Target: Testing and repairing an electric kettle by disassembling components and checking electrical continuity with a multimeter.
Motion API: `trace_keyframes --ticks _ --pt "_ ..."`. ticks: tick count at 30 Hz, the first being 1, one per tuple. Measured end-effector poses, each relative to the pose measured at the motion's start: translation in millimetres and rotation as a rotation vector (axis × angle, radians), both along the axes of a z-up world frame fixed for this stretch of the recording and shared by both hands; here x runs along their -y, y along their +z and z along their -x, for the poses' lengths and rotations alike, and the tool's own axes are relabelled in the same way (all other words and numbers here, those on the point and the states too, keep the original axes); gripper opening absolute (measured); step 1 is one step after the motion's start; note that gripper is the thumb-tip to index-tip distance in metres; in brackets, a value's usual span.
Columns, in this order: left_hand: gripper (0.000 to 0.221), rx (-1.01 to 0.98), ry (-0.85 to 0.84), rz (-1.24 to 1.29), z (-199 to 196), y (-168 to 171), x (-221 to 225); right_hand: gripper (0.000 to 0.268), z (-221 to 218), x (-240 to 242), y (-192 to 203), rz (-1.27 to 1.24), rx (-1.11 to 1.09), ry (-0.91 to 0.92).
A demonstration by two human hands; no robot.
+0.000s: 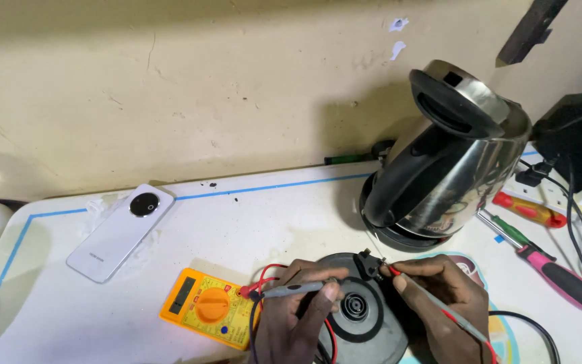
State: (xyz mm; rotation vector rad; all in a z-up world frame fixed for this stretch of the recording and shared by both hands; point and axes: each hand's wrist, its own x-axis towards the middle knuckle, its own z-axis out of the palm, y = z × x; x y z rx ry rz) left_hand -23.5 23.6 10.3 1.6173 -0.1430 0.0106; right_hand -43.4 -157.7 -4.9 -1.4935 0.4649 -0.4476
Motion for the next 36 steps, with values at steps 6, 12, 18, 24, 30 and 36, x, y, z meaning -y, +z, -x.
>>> trace_keyframes --ticks 6,12,18,24,30,36 --pt "0.021 -0.186 0.088 0.219 1 -22 5 0.016 -3 -14 17 0.049 -0.098 -0.098" --pt "0.03 -0.24 0.087 0.143 -1 -31 4 0.017 -1 -11 2 0.182 0.044 -0.08" --pt "0.023 0.046 0.101 -0.323 1 -25 -3 0.015 -1 -14 7 0.255 0.008 -0.077" --pt "0.028 0.244 0.204 -0.439 11 -14 6 0.011 0 -15 10 0.346 0.022 -0.037" --pt "0.016 0.26 0.021 0.003 -2 -36 7 0.013 0 -12 0 0.364 0.113 -0.039" --pt "0.017 0.13 0.05 -0.135 7 -31 7 0.016 -1 -10 7 0.366 -0.005 -0.066"
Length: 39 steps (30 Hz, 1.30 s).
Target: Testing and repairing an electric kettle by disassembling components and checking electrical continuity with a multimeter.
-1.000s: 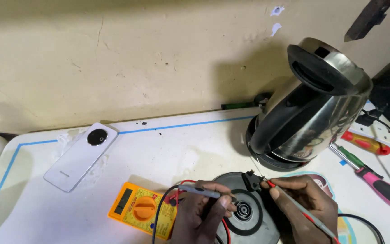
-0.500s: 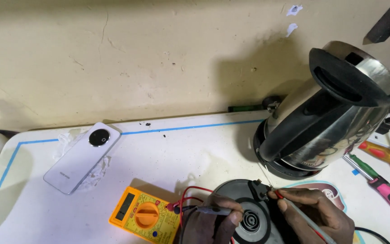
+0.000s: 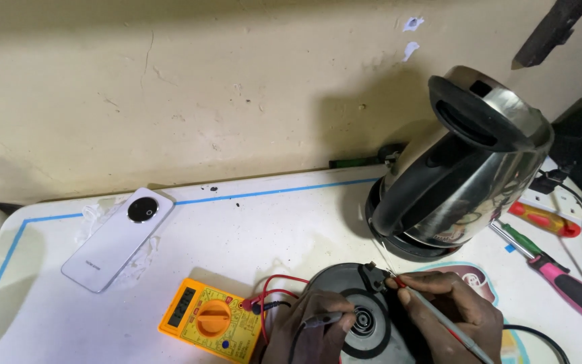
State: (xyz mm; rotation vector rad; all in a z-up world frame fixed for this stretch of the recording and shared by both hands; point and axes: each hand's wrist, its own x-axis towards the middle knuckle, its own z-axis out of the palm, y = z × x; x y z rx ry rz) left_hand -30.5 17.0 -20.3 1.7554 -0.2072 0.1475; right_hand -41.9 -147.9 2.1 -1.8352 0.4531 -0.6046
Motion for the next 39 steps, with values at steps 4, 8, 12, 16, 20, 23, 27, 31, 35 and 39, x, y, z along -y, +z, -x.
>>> trace_keyframes --ticks 4,8,12,16,20,23,27,31,35,39 --pt "0.023 0.202 -0.11 -0.236 -4 -10 -7 0.015 0 0 2 -0.021 -0.016 -0.008" --pt "0.018 0.427 -0.08 -0.313 -13 -40 -5 0.014 -1 10 -11 -0.169 -0.005 0.048" --pt "0.031 0.314 -0.11 -0.351 -17 -51 -6 0.013 0 14 -11 -0.146 0.025 0.121" --pt "0.02 0.762 -0.134 -0.489 -8 -15 -7 0.013 0 17 -17 -0.167 0.063 0.156" --pt "0.028 0.326 -0.072 -0.202 1 -9 -5 0.012 0 19 -17 -0.109 0.029 0.147" --pt "0.021 0.409 -0.131 -0.23 0 -10 -4 0.011 0 18 -12 -0.052 0.01 0.13" --pt "0.017 0.539 -0.137 -0.262 -5 -18 -3 0.011 -1 19 -15 -0.064 0.059 0.154" --pt "0.028 0.527 -0.144 -0.298 0 -3 -4 0.012 0 18 -12 -0.034 0.058 0.163" --pt "0.019 0.497 -0.181 -0.31 0 -5 -4 0.013 0 21 -17 -0.014 0.029 0.145" --pt "0.025 0.438 -0.157 -0.301 1 -5 -4 0.012 -1 23 -18 0.023 0.023 0.146"
